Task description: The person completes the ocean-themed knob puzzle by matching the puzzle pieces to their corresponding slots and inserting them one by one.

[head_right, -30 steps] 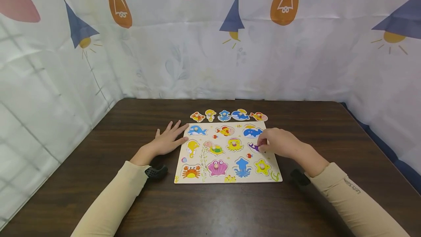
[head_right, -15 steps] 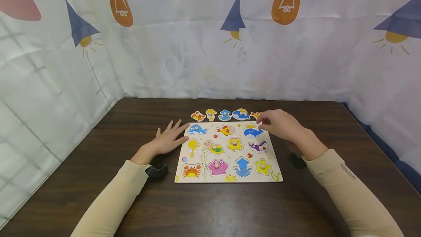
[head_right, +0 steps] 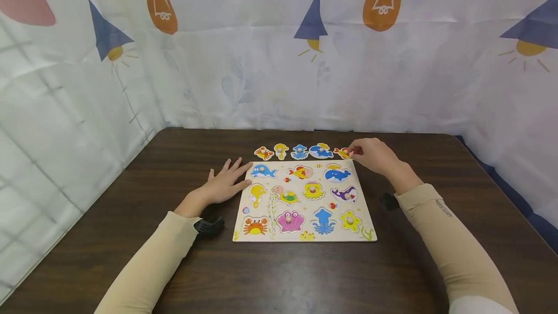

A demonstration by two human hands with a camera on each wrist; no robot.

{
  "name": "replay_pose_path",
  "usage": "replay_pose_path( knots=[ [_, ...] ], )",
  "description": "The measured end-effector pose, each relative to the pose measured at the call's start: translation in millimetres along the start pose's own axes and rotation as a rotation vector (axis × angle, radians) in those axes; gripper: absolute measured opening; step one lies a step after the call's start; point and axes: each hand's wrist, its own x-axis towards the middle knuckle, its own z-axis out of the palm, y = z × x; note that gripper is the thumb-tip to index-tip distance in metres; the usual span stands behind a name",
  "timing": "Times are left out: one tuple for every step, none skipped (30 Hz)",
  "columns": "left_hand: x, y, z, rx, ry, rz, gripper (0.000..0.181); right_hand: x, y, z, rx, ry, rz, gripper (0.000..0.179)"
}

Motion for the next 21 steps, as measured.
replay_pose_path(
  knots=[
    [-0.4,-0.2,0.2,0.001,0.000,-0.001,0.070,2.5,2,2,0.002,-0.003,0.011,0.022],
    [-0.2,-0.8,0.7,0.003,0.001,-0.001,0.070,5.1,5,3,0.002,-0.006,0.017,0.021],
    [-0.3,-1.1,1.3,0.004,0.001,-0.002,0.070,7.6,7,4,0.001,-0.009,0.025,0.021],
    [-0.5,-1.3,1.9,0.005,0.001,-0.003,0.071,9.8,10,5,0.001,-0.014,0.030,0.021],
    [-0.2,-1.5,2.7,0.005,0.002,-0.004,0.071,12.0,13,6,-0.001,-0.017,0.034,0.020],
    [-0.2,-1.5,3.2,0.005,0.002,-0.005,0.071,14.4,15,6,-0.001,-0.020,0.039,0.020],
    [-0.2,-1.2,3.6,0.006,0.003,-0.007,0.071,16.5,18,7,0.000,-0.022,0.046,0.020],
    [-0.1,-1.1,4.0,0.005,0.004,-0.008,0.071,18.5,20,7,-0.001,-0.025,0.049,0.019],
    [-0.5,-0.6,3.9,0.005,0.003,-0.010,0.070,20.1,22,8,-0.001,-0.029,0.054,0.019],
    [-0.5,-0.3,3.8,0.004,0.003,-0.011,0.070,21.6,24,8,0.000,-0.034,0.059,0.019],
    [-0.4,-0.1,3.6,0.003,0.003,-0.011,0.070,23.2,24,9,0.001,-0.038,0.065,0.019],
    [-0.3,0.0,3.3,0.003,0.004,-0.011,0.070,25.1,25,9,0.004,-0.041,0.073,0.019],
    [0.2,-0.2,3.3,0.004,0.004,-0.009,0.070,26.7,25,9,0.007,-0.047,0.079,0.020],
    [0.3,-0.2,3.0,0.003,0.004,-0.009,0.070,28.2,25,10,0.012,-0.052,0.085,0.020],
    [0.5,-0.2,2.8,0.003,0.004,-0.008,0.070,29.7,25,10,0.019,-0.057,0.090,0.021],
    [0.5,-0.2,2.5,0.002,0.004,-0.008,0.070,31.4,25,10,0.025,-0.062,0.096,0.021],
    [0.6,-0.2,2.2,0.002,0.005,-0.008,0.070,33.2,25,11,0.032,-0.066,0.101,0.022],
    [0.7,-0.1,1.9,0.002,0.005,-0.008,0.070,34.8,24,11,0.039,-0.070,0.107,0.022],
    [0.3,0.3,1.5,0.001,0.005,-0.009,0.070,36.1,25,11,0.045,-0.077,0.108,0.022],
    [0.0,0.6,1.1,0.001,0.005,-0.009,0.070,37.4,24,12,0.050,-0.084,0.111,0.022],
    [0.0,0.8,0.8,0.001,0.005,-0.009,0.070,38.6,24,12,0.053,-0.091,0.114,0.022]
  ],
)
